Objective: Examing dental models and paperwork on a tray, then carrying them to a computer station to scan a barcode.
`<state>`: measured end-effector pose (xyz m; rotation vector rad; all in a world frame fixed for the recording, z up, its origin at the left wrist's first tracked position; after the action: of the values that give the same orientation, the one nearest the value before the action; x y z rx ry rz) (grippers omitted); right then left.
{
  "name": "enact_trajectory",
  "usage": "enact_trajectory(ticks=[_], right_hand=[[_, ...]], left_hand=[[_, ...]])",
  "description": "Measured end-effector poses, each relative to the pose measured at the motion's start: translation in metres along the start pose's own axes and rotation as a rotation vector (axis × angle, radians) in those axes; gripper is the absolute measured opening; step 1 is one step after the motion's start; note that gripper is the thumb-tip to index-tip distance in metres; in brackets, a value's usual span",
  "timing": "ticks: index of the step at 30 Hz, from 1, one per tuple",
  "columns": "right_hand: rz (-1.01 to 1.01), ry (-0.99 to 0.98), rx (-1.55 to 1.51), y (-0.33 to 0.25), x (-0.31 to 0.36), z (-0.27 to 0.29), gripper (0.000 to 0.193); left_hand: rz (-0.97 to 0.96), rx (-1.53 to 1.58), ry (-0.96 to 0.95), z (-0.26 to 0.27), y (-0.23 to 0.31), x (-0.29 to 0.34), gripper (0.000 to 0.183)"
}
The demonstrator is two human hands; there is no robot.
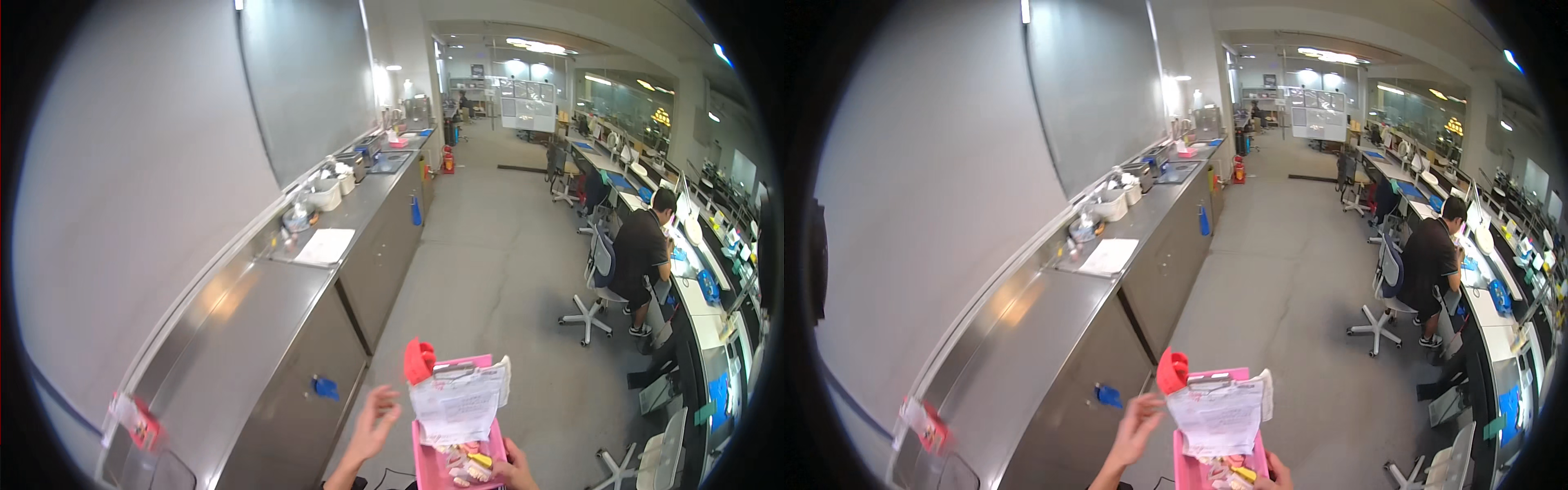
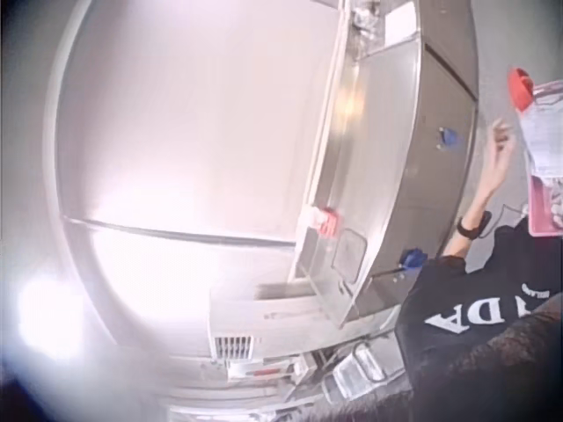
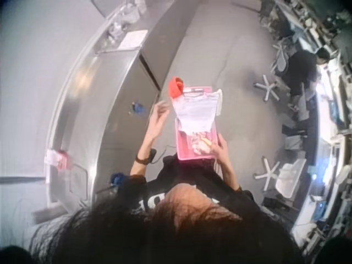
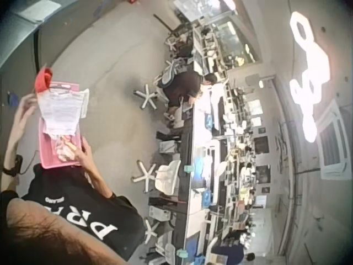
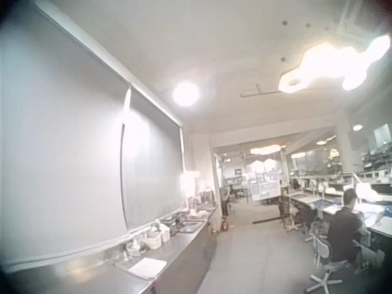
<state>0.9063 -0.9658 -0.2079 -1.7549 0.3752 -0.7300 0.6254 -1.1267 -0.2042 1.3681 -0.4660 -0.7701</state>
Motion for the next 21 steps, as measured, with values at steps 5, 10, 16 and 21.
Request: enact_trajectory(ticks=[5, 10, 16, 21], right_hand=[[0.267, 0.198, -0.110, -0.017, -0.176, 0.038, 0.068], [0.199, 0.245, -0.123, -0.027, -0.355, 0.075, 0.063], [0.190, 0.202, -0.159, -0.097, -0.664, 0.093, 0.073], [0.036, 0.035, -0.094, -0.221, -0.882, 0.086, 0.080]], left_hand=[[0.046, 0.040, -0.333, -0.070, -0.028, -0.170, 0.060], [0.037, -0.183, -0.308, -0.108, -0.081, -0.346, 0.071], [0.117, -0.319, -0.081, -0.086, -0.125, -0.610, 0.052], [-0.014, -0.293, 0.123, -0.060, -0.083, -0.802, 0.042]])
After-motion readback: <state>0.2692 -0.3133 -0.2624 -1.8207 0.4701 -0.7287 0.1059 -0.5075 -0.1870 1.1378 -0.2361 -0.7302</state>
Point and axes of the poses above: each hand's wrist, its own x-axis away from the middle knuckle, its own z-axis out of the back of the hand, y = z × x, the point moved 3 cm from there along -x, towards the middle knuckle
